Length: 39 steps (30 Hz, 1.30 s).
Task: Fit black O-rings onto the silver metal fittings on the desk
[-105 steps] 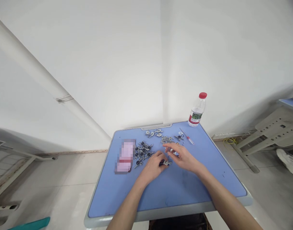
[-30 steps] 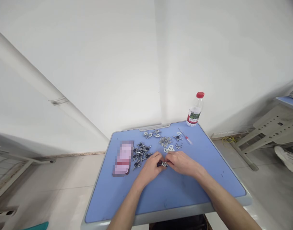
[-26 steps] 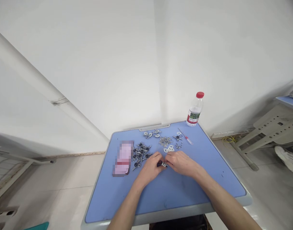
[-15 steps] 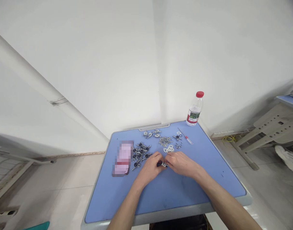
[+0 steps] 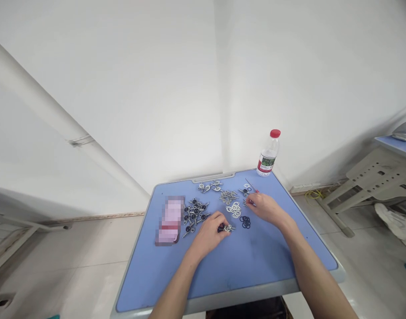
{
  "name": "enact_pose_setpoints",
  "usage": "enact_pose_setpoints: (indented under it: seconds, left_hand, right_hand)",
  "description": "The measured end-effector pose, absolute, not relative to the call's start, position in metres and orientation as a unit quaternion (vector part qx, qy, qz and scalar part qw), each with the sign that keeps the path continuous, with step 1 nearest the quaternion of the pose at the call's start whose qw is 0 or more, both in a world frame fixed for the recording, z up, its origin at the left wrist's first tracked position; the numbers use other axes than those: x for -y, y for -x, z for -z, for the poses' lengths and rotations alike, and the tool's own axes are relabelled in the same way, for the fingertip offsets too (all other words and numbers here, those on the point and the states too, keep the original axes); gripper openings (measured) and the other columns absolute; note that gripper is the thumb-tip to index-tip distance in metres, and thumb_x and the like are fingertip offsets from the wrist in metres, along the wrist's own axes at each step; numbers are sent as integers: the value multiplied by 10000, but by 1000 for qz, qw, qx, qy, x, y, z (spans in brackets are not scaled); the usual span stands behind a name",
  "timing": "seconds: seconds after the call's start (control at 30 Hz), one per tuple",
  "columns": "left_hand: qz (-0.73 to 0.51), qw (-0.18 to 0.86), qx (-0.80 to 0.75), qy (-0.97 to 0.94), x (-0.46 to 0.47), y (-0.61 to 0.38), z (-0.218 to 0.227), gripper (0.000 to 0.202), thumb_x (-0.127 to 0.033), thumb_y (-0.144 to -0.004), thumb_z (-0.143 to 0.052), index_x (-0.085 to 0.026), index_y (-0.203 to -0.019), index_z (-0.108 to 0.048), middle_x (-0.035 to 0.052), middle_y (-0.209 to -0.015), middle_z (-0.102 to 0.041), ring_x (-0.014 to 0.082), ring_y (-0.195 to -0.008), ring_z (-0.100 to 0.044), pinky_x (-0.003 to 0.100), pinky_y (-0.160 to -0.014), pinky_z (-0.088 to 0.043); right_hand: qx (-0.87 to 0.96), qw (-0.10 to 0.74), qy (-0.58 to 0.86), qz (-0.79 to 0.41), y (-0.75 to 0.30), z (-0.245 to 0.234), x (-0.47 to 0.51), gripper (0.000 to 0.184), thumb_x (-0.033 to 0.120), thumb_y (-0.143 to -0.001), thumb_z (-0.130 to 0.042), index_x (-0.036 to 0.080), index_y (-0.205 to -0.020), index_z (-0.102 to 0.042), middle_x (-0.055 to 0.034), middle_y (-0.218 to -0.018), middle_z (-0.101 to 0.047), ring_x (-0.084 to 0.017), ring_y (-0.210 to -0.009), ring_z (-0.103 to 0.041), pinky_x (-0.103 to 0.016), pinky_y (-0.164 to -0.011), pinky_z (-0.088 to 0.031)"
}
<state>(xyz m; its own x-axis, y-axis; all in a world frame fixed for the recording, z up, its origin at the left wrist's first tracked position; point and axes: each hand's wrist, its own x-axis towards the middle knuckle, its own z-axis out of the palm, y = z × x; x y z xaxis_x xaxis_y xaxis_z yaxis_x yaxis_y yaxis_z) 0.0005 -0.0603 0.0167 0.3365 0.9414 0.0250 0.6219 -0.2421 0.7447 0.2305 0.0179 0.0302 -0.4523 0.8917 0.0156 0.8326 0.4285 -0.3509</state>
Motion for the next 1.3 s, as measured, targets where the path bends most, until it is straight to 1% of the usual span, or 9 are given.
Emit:
enact_pose_setpoints:
  seconds: [0.27, 0.47, 0.63, 0.73, 0.83, 0.97, 1.03, 1.13, 1.3]
  left_hand:
    - [-238, 313, -523, -756, 62, -1, -17, 111, -175, -750, -613, -213, -850, -584, 2, -942, -566, 158, -817, -536, 265, -753, -418]
    - [-236, 310, -523, -758, 63, -2, -17, 123, -177, -745, -612, -214, -860, -587, 6, -949, -563, 165, -830, -538, 272, -764, -425]
    - [-234, 313, -521, -759, 63, -1, -17, 120, -167, -752, -601, -214, -861, -582, 4, -951, -561, 165, -844, -540, 270, -770, -428]
    - [-234, 317, -520, -757, 63, -1, -18, 114, -179, -757, -604, -213, -864, -582, 4, -953, -560, 165, -843, -541, 272, -770, -431]
    - [-231, 321, -521, -756, 63, 0, -20, 140, -174, -754, -598, -215, -887, -584, 3, -960, -556, 162, -840, -541, 274, -767, -431]
    - [-227, 328, -518, -756, 63, 1, -22, 137, -168, -754, -584, -209, -884, -578, 6, -955, -552, 163, -839, -542, 275, -756, -427]
    - [-224, 330, -522, -754, 62, 1, -23, 132, -169, -755, -580, -206, -882, -577, 10, -949, -554, 166, -837, -540, 278, -753, -429]
    - [-223, 328, -524, -754, 61, 1, -23, 126, -166, -755, -578, -201, -875, -589, 19, -952, -563, 176, -853, -539, 290, -770, -432]
    - [-226, 338, -514, -755, 61, 0, -22, 144, -161, -760, -573, -212, -884, -626, 27, -982, -572, 178, -872, -547, 299, -794, -444]
  right_hand:
    - [835, 57, 533, -129, -224, -27, -19, 196, 118, -857, -451, 179, -792, -626, -44, -822, -693, -179, -757, -637, -247, -632, -348]
    - [832, 65, 539, -110, -223, -23, -20, 177, 135, -890, -459, 167, -834, -625, -69, -886, -706, -192, -795, -657, -251, -653, -371]
    - [831, 83, 540, -106, -224, -22, -21, 182, 167, -906, -460, 176, -849, -632, -62, -881, -709, -201, -794, -657, -252, -630, -368]
    - [817, 122, 555, -103, -226, -23, -21, 191, 170, -906, -441, 174, -944, -628, -64, -854, -703, -200, -773, -646, -254, -611, -362]
    - [792, 214, 557, -128, -227, -28, -17, 228, 195, -913, -402, 175, -1021, -603, -44, -793, -679, -172, -686, -611, -251, -584, -360]
    - [732, 368, 501, -279, -220, -40, -7, 268, 325, -943, -350, 190, -989, -577, 14, -637, -571, -129, -534, -498, -241, -521, -365]
    - [692, 418, 455, -375, -212, -46, 0, 305, 364, -963, -289, 192, -1039, -529, 17, -647, -564, -128, -533, -482, -247, -534, -397]
    - [652, 444, 406, -461, -199, -48, 12, 293, 354, -967, -242, 191, -1047, -473, 7, -645, -595, -140, -543, -494, -268, -560, -430]
    - [660, 436, 405, -459, -180, -39, 25, 283, 378, -974, -250, 216, -988, -481, 29, -588, -531, -145, -554, -484, -273, -579, -418]
